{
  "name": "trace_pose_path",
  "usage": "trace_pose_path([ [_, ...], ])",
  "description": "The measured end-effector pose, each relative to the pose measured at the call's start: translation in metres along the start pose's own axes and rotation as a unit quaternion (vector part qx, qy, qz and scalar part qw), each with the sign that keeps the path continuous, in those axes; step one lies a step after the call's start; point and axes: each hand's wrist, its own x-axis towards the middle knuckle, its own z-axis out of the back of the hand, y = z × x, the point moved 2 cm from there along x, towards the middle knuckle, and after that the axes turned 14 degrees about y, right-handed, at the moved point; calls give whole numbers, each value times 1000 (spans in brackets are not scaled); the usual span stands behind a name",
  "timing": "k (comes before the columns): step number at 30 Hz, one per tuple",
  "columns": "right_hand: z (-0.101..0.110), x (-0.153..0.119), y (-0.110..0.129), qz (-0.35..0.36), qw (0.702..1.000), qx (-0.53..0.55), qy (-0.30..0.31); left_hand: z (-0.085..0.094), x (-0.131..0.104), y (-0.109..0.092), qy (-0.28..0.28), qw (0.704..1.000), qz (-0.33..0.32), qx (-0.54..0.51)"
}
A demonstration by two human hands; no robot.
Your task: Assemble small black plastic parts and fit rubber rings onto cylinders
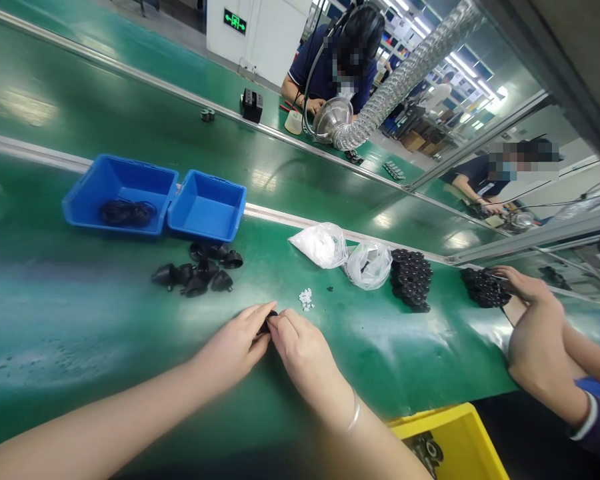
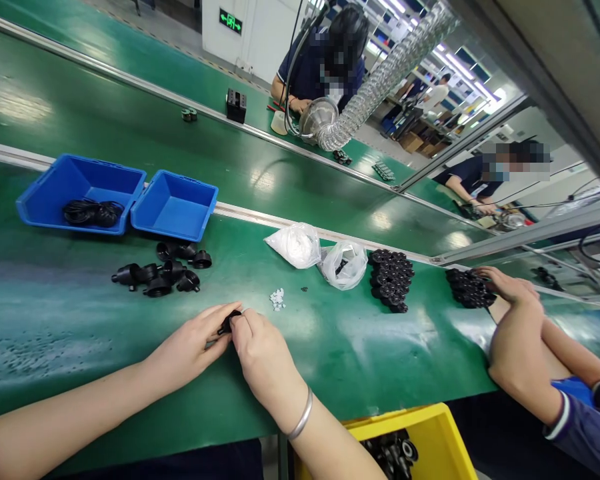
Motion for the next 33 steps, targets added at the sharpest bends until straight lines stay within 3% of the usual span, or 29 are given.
trace_pose_path([
  [5,15,-4,-21,0,990,129,-48,1,1,-3,15,999,11,-27],
  [7,20,-13,-49,-80,976,183,-91,2,1,-4,26,998,22,-52],
  [10,16,-30,-98,-230,953,159,-114,2,1,-3,38,995,45,-81],
  [14,2,-39,-137,-275,947,119,-117,1,4,-1,49,992,56,-107],
  [28,-5,-33,-146,-260,946,141,-129,-1,6,5,52,974,50,-214],
  [31,-2,-32,-132,-258,943,165,-132,1,6,5,59,970,51,-230],
  [33,4,-28,-109,-223,943,208,-129,1,7,6,62,970,50,-231],
])
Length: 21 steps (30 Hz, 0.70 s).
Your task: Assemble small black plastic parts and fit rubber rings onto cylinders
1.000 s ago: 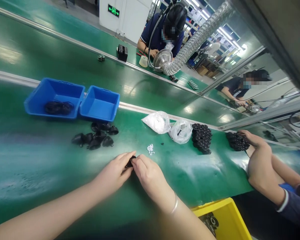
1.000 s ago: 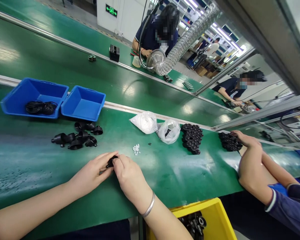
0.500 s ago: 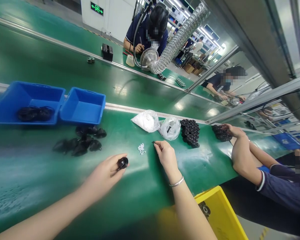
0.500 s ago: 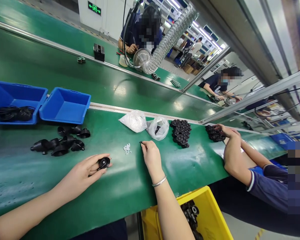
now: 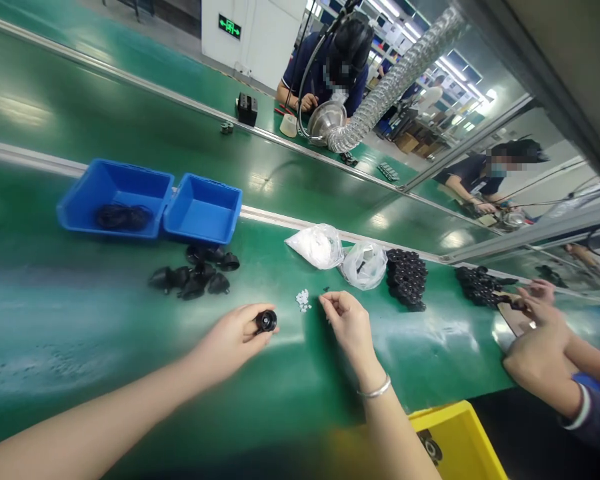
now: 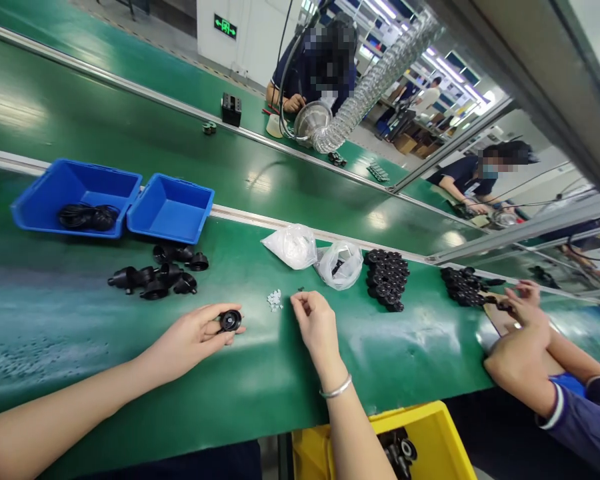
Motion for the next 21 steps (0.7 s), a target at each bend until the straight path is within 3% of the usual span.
trace_pose_path([
  [4,-16,-13,57,112,985,103,81,1,1,0,-8,1000,-13,23],
  [7,-29,-14,79,149,972,141,115,3,1,0,-34,994,-1,101],
  [11,-39,-10,80,148,970,153,119,4,1,-2,-44,983,3,177],
  [21,-43,-16,80,179,970,127,105,5,0,-6,-44,982,-8,183],
])
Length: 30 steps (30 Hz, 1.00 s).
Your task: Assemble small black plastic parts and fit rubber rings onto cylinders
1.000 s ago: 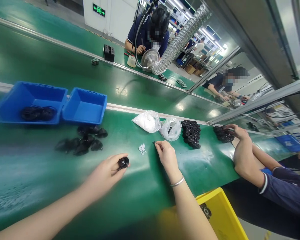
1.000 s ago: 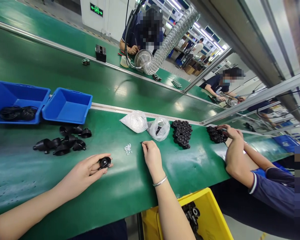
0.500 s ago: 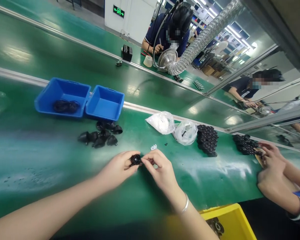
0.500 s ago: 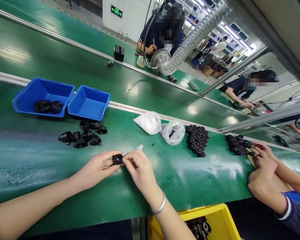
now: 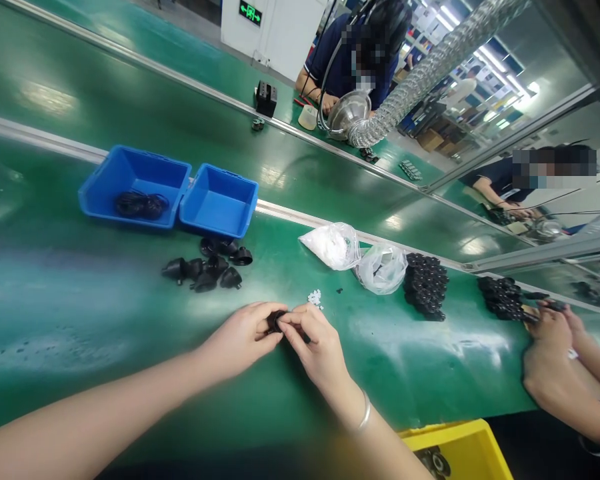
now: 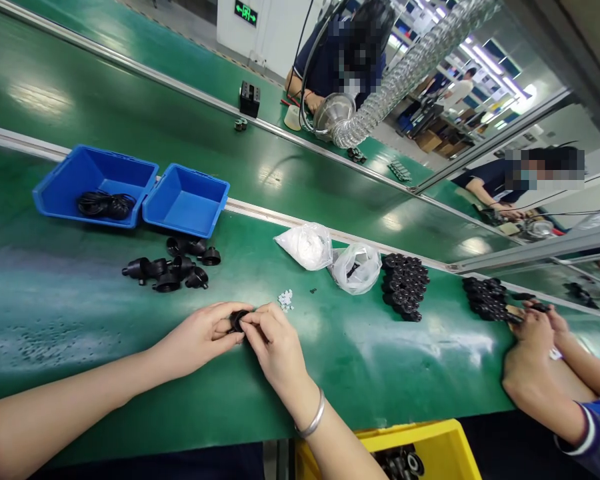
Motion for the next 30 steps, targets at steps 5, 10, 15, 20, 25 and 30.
trace_pose_path([
  [5,-6,-14,0,35,999,-38,11,1,0,0,-4,1000,5,-7],
  [10,-12,-23,-5,34,995,-86,46,2,0,-1,-4,1000,13,-10],
  [15,-13,-22,-2,39,978,-185,85,2,1,0,-7,1000,8,-11],
  [20,-16,-22,0,38,951,-288,103,1,2,3,-14,1000,1,-19],
  [25,-19,-28,-4,51,969,-233,62,1,0,1,-9,999,-5,-31],
  [30,-20,-28,-5,52,970,-233,55,3,0,-2,-5,1000,0,-18],
])
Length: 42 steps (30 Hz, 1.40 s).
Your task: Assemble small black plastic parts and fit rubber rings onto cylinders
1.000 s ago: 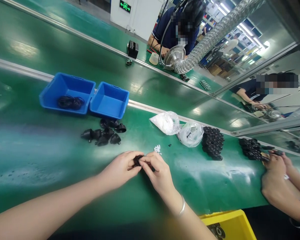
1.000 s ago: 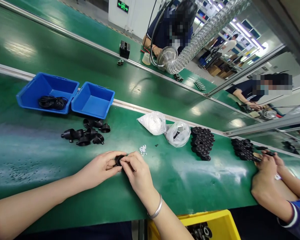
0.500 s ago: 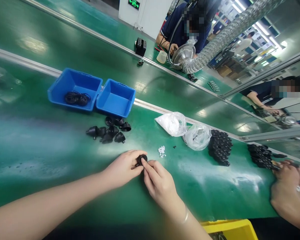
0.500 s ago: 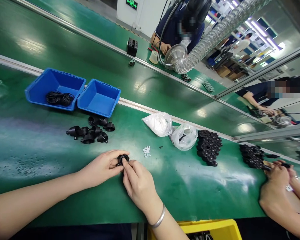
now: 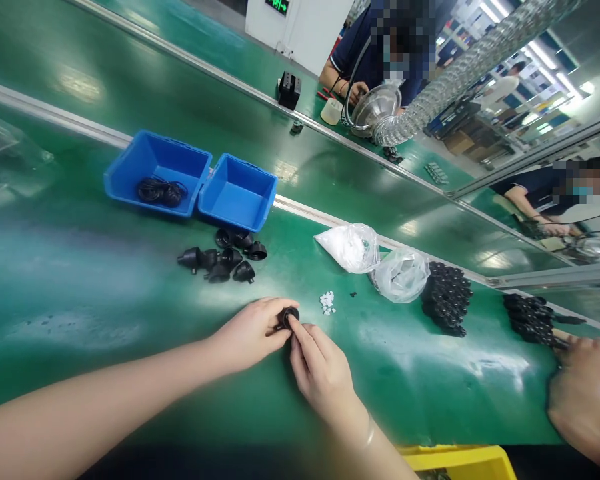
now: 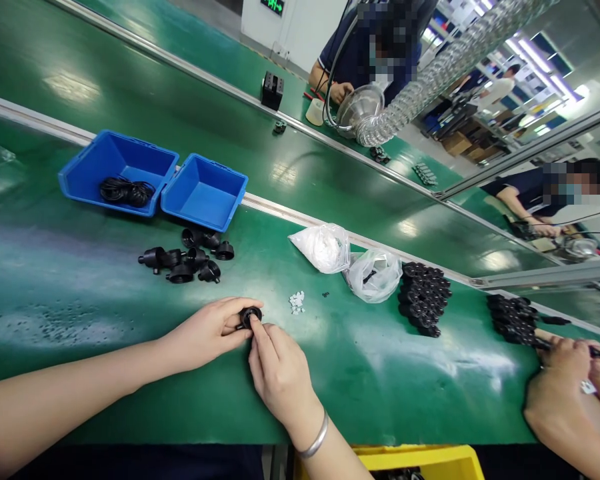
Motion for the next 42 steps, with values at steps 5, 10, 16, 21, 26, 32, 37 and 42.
trace_pose_path([
  [5,-3,-1,1,2,1000,-24,-3,1,0,0,3,1000,2,17],
  [10,1,2,5,10,995,-97,22,-1,1,4,-6,1000,-11,10],
  [16,3,2,4,-7,998,-69,5,-2,3,8,2,997,-23,-69],
  [21,3,-2,-11,-72,987,90,-113,-3,3,5,59,971,-33,-230],
  [26,3,-1,-19,-89,979,145,-112,-2,3,-2,68,956,-36,-284],
  [32,3,0,-14,-42,988,118,-91,-5,4,-2,51,961,-30,-269],
  [37,7,1,-6,-2,997,63,-52,-8,4,-3,60,962,-54,-260],
  [42,9,4,2,20,999,-11,-32,-11,-1,-3,48,967,-42,-248],
])
